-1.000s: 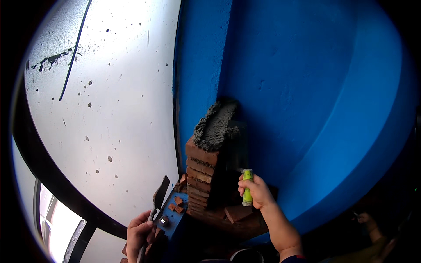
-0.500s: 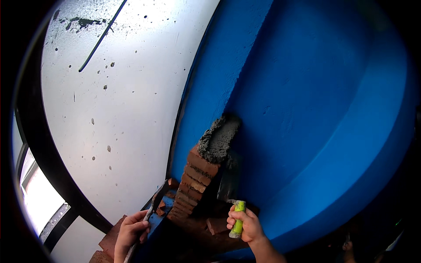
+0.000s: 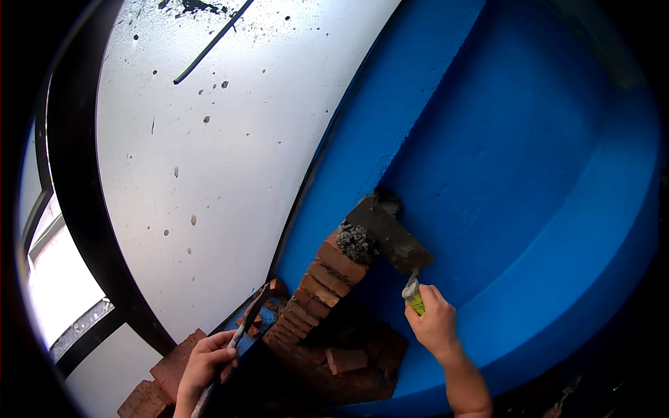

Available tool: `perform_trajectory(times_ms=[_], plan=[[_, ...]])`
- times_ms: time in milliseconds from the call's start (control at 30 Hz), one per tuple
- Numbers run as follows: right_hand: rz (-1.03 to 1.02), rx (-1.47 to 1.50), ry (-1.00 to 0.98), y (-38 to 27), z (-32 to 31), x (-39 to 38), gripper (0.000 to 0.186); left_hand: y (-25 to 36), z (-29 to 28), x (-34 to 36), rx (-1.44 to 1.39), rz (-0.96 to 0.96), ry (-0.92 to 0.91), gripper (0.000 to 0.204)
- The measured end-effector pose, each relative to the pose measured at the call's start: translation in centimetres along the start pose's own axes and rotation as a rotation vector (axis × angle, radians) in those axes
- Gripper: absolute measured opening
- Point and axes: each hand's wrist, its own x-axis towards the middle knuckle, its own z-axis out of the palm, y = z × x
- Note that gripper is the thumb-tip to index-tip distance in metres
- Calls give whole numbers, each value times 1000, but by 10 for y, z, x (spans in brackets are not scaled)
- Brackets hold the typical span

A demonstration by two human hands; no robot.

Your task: The person applies mortar to a brick column using a trowel and then places bricks onto the mortar, occasionally using the trowel handle to tap them into place.

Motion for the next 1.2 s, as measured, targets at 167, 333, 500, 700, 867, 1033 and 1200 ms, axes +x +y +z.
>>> perform_trajectory(times_ms=[167, 333, 500, 700, 867, 1033, 1200], plan=[[30, 55, 149, 8, -5, 5, 29, -2, -3, -2, -19, -12, 15, 46], [332, 354, -164, 23, -56, 12, 26, -7, -9, -2, 34, -13, 15, 46], [455, 568, -524, 22, -101, 51, 30, -6, -5, 3, 68, -24, -24, 47], [394, 423, -756, 29, -102, 101, 31, -13, -4, 7, 78, -25, -38, 47], [411, 237, -594, 42, -121, 135, 28, -17, -15, 2, 62, -51, -43, 48], [193, 145, -396, 34, -116, 181, 23, -21, -26, 0, 46, -63, -14, 47], [55, -266, -451, 0, -83, 256, 31, -31, -35, 4, 23, -104, -24, 46]])
